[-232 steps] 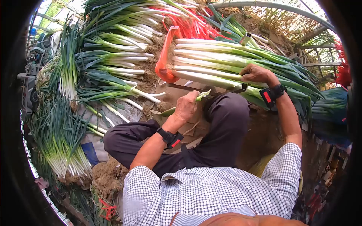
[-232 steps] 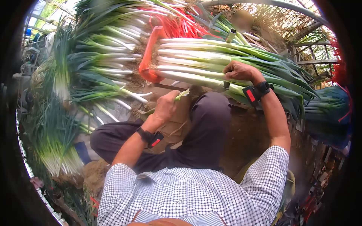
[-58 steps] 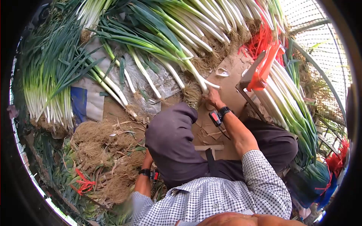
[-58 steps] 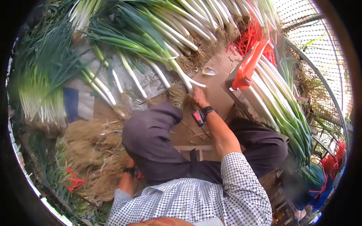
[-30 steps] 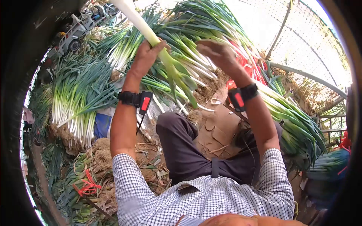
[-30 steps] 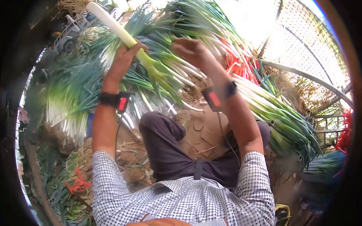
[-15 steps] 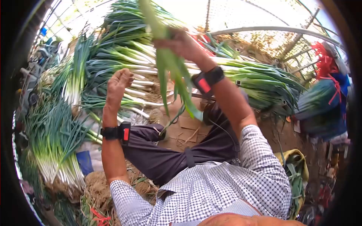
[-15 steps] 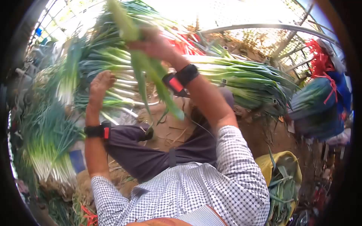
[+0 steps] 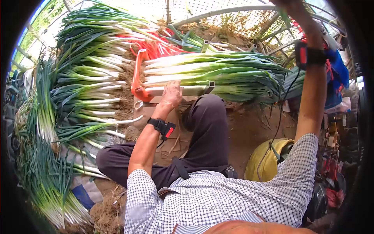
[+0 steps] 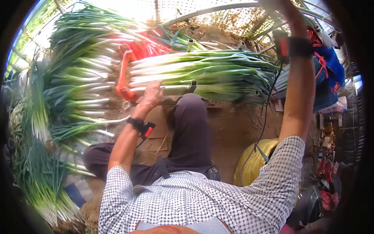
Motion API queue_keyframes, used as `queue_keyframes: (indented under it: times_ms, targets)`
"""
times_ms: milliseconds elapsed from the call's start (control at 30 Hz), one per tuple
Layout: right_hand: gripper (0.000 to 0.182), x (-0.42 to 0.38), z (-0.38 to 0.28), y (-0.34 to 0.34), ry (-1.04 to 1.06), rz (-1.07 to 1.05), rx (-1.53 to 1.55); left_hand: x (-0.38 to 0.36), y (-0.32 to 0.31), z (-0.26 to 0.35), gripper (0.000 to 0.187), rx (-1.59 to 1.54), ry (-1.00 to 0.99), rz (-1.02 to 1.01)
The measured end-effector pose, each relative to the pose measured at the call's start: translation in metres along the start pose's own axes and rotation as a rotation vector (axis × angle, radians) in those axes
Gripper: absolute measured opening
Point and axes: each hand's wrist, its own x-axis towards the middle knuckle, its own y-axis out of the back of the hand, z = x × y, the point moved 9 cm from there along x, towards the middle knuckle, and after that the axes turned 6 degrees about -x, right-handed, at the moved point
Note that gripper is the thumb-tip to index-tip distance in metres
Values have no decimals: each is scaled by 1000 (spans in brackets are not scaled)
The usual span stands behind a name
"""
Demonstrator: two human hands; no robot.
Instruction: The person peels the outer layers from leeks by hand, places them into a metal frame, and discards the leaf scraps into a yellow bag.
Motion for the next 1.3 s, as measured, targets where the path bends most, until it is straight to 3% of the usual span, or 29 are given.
queue_keyframes:
  times_ms: [33, 67, 100, 133, 167, 200, 233, 267, 333, 400, 533, 567, 600, 667, 733, 767, 900, 967, 1000, 1067, 1133, 1200, 1267, 1300]
  targets:
    - [18, -8, 18, -47, -29, -94, -110, 14, -9, 3, 33, 6, -23, 38]
    - [20, -21, 15, -90, 60, -114, 108, 26, -19, 5, 32, 15, -42, 79]
    - [24, -34, 62, -165, -22, -251, 218, 38, -30, 6, 31, 28, -53, 119]
    - [25, -56, 36, -177, -154, -319, -52, 46, -38, 4, 30, 48, -59, 161]
    - [23, -70, 47, -231, -77, -497, -82, 53, -52, -1, 27, 42, -33, 93]
    - [19, -84, 29, -252, -35, -586, -135, 55, -65, -9, 24, 42, 3, 27]
    - [20, -106, 53, -303, -8, -625, -130, 52, -76, -21, 21, 47, 47, -37]
    - [24, -123, 51, -328, 40, -677, -89, 42, -71, -21, 17, 26, -55, 149]
    - [29, -144, 48, -359, -6, -832, 32, 20, -57, -7, 25, -25, -118, 250]
    - [35, -156, 34, -380, -45, -1029, 133, 10, -55, -5, 30, -10, -149, 226]
    - [39, -161, -23, -422, 88, -1127, 235, 8, -55, -7, 33, 18, -145, 220]
    - [39, -169, -39, -444, 144, -971, 260, 7, -54, -6, 33, 37, -154, 230]
    - [40, -185, -56, -478, 170, -1107, 163, 7, -53, -3, 33, 55, -166, 243]
    - [37, -167, -104, -449, 180, -1031, 279, 9, -49, -5, 34, 47, -150, 232]
    - [37, -163, -110, -433, 135, -756, 539, 7, -51, -3, 35, 42, -148, 211]
    - [30, -159, -109, -419, 196, -560, 498, 8, -50, -4, 37, 43, -158, 203]
    - [20, -175, -116, -474, 196, -698, 531, 10, -45, -6, 42, 29, -140, 166]
    - [19, -170, -127, -498, 168, -766, 561, 15, -29, -5, 42, 159, -168, 297]
    - [15, -171, -125, -496, 207, -701, 527, 27, -30, -6, 44, 181, -186, 242]
    - [15, -167, -120, -469, 245, -563, 604, 43, -47, -32, 47, 139, -98, 78]
    - [16, -148, -96, -413, 141, -574, 793, 48, -58, -54, 47, 29, -94, -15]
    - [14, -140, -26, -391, -62, -376, 577, 50, -57, -56, 46, 26, -57, -43]
    - [19, -132, -4, -336, 61, -226, 316, 54, -55, -57, 43, 8, -82, -25]
    - [20, -142, 6, -342, 19, -228, 277, 56, -58, -62, 42, 10, -65, -44]
